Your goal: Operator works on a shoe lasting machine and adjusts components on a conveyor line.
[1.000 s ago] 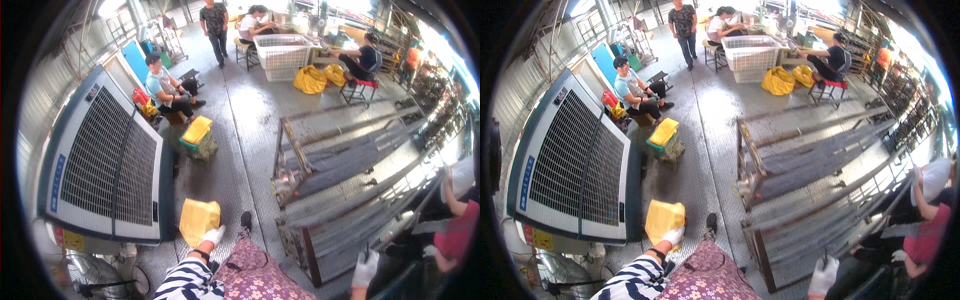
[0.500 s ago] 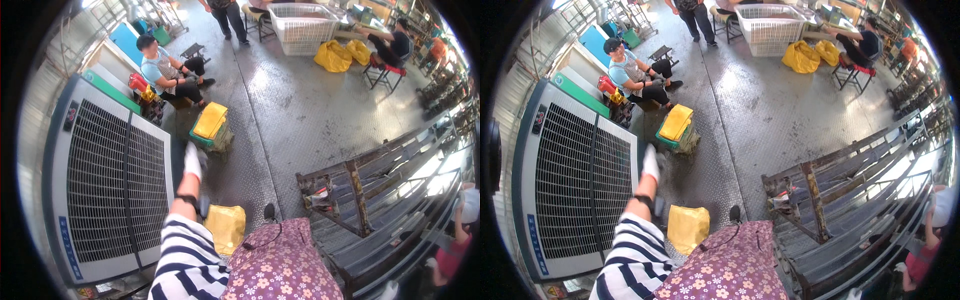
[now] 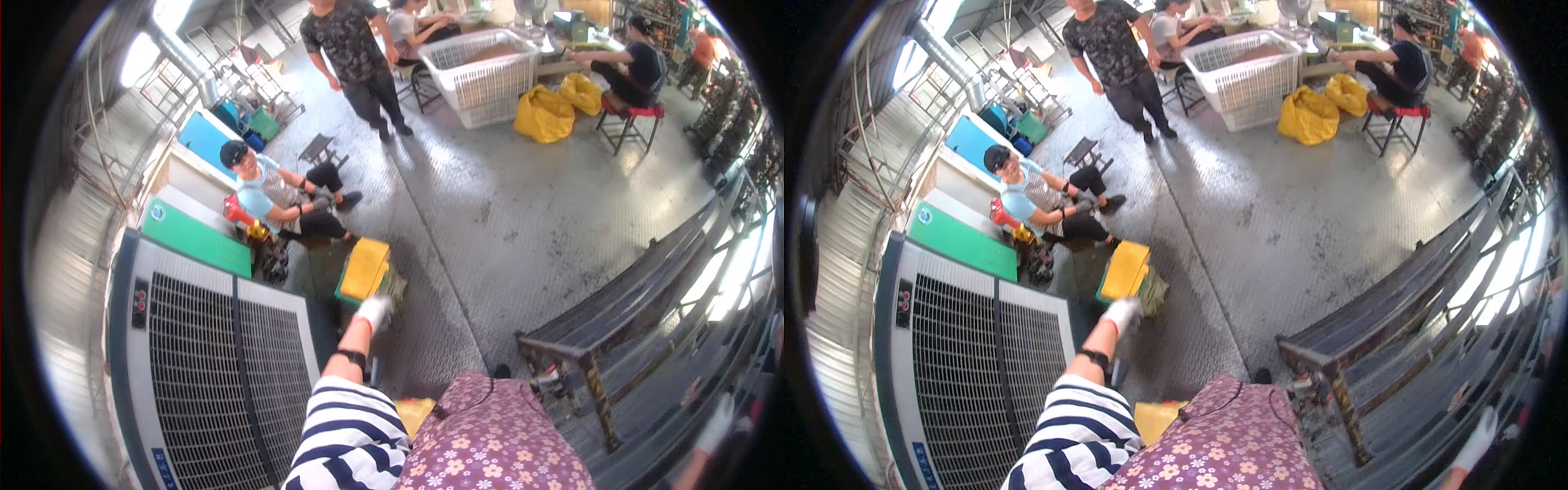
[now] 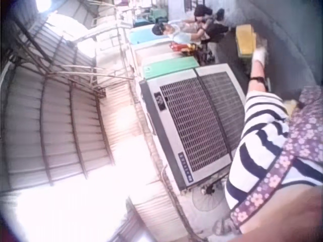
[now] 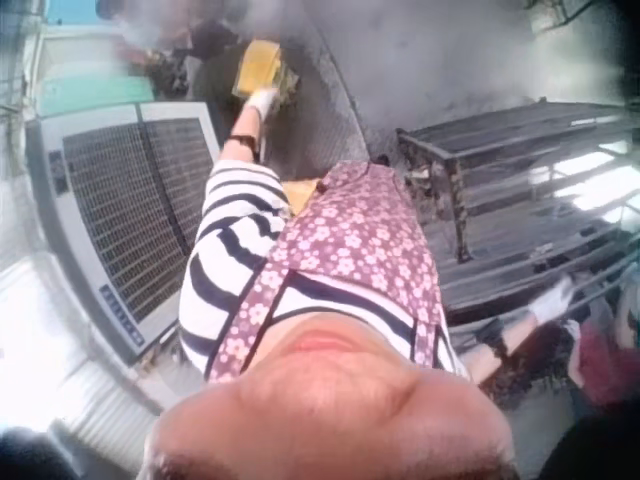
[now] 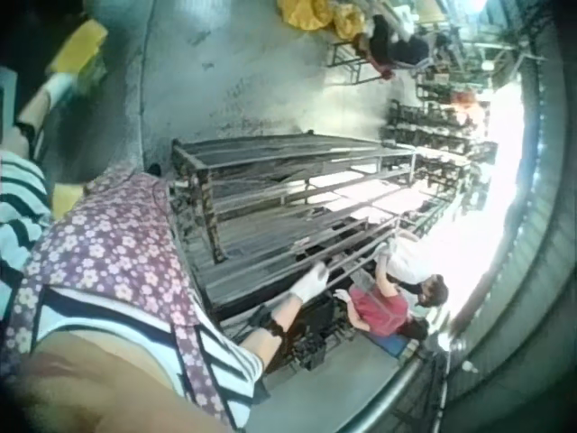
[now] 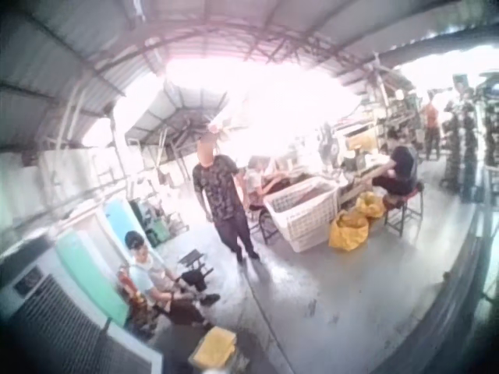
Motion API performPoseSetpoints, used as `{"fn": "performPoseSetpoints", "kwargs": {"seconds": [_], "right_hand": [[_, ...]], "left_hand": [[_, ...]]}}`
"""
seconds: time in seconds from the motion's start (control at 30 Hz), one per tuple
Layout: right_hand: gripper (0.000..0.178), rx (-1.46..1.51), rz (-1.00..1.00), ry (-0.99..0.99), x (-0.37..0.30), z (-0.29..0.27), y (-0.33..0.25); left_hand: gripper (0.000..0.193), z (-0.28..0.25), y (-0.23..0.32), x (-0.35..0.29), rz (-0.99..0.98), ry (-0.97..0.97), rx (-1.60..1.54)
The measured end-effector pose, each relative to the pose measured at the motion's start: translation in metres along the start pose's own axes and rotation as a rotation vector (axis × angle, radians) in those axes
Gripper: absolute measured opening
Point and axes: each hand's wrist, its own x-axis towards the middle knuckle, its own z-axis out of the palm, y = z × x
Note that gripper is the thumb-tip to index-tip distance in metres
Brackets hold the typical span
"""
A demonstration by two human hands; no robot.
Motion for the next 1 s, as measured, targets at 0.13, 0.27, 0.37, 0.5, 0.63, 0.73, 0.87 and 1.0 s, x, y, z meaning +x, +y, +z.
{"fn": "performPoseSetpoints", "kwargs": {"seconds": [0.13, 0.27, 0.37, 0.5, 0.63, 0.73, 0.87, 1.0], "right_hand": [[0.055, -0.03, 0.014, -0.145, -0.001, 0.097, -0.14], [0.034, -0.204, -0.354, -0.156, 0.011, 0.189, -0.237], [0.024, -0.154, -0.453, -0.132, 0.025, 0.252, -0.288], [0.025, -0.077, -0.464, -0.166, 0.021, 0.346, -0.385], [0.03, -0.347, -0.539, -0.514, -0.006, 0.433, -0.486], [0.031, -0.659, -0.635, -0.839, 0.002, 0.501, -0.485], [0.032, -0.561, -0.488, -0.987, -0.015, 0.588, -0.487], [0.037, -0.768, -0.628, -0.978, 0.051, 0.674, -0.425]], "left_hand": [[0.024, 0.091, 0.065, -0.024, -0.28, -0.074, -0.42], [0.03, 0.08, 0.07, -0.029, -0.224, -0.042, -0.492], [0.041, 0.049, 0.058, -0.004, -0.243, -0.083, -0.595], [0.033, 0.0, 0.027, 0.038, -0.26, 0.148, -0.784], [0.017, -0.057, -0.012, 0.08, -0.334, 0.221, -0.88], [0.018, -0.08, -0.022, 0.108, -0.399, 0.301, -0.828], [0.017, -0.083, -0.007, 0.14, -0.402, 0.467, -0.933], [0.023, -0.069, 0.029, 0.167, -0.431, 0.461, -1.287]]}}
